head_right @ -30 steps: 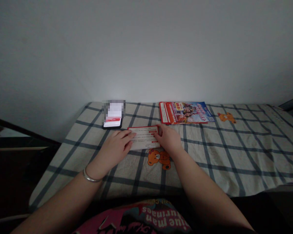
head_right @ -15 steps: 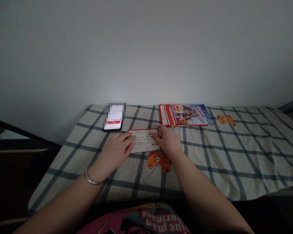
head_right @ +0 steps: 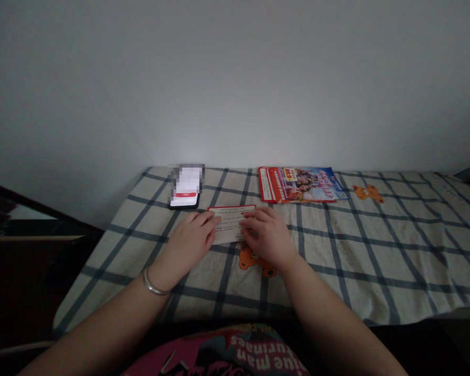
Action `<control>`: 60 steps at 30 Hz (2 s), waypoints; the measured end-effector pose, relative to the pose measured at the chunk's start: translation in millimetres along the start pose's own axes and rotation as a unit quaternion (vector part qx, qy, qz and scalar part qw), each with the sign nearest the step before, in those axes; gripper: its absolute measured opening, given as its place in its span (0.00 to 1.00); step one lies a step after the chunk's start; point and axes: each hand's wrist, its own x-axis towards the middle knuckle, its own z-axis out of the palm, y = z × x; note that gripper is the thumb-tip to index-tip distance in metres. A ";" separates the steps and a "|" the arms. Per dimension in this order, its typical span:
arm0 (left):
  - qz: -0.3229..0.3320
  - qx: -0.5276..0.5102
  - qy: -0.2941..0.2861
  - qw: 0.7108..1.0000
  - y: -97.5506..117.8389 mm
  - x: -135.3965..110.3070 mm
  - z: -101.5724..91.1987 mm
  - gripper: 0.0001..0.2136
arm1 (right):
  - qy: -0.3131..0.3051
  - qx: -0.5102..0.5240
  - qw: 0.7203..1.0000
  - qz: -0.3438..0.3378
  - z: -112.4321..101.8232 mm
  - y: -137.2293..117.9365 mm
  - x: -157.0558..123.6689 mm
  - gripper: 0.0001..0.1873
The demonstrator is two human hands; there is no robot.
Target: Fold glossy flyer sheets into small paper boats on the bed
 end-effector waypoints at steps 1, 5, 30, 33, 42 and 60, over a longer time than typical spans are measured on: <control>0.000 0.000 0.001 1.000 0.2 0.0 -0.1 0.14 | -0.019 0.007 0.999 -0.042 0.6 -2.7 -1.1 0.08; 0.001 -0.006 0.000 1.000 0.3 1.1 -1.2 0.14 | -0.084 -0.009 0.987 -0.140 3.6 -9.7 -1.3 0.12; -0.012 -0.036 -0.030 0.999 3.0 -4.1 -2.4 0.21 | -0.108 -0.041 0.972 -0.202 10.8 -11.5 -3.9 0.14; -0.010 -0.042 -0.033 0.999 1.9 -4.2 -2.2 0.22 | -0.111 -0.039 0.973 -0.197 9.2 -13.0 -2.3 0.13; 0.002 -0.038 -0.029 0.999 -4.6 -3.8 -1.6 0.23 | -0.138 0.009 0.974 -0.181 0.0 -9.4 1.4 0.13; 0.011 -0.073 -0.106 0.992 -37.0 -2.4 -10.8 0.28 | -0.115 0.057 0.982 -0.138 -10.3 0.3 -3.4 0.09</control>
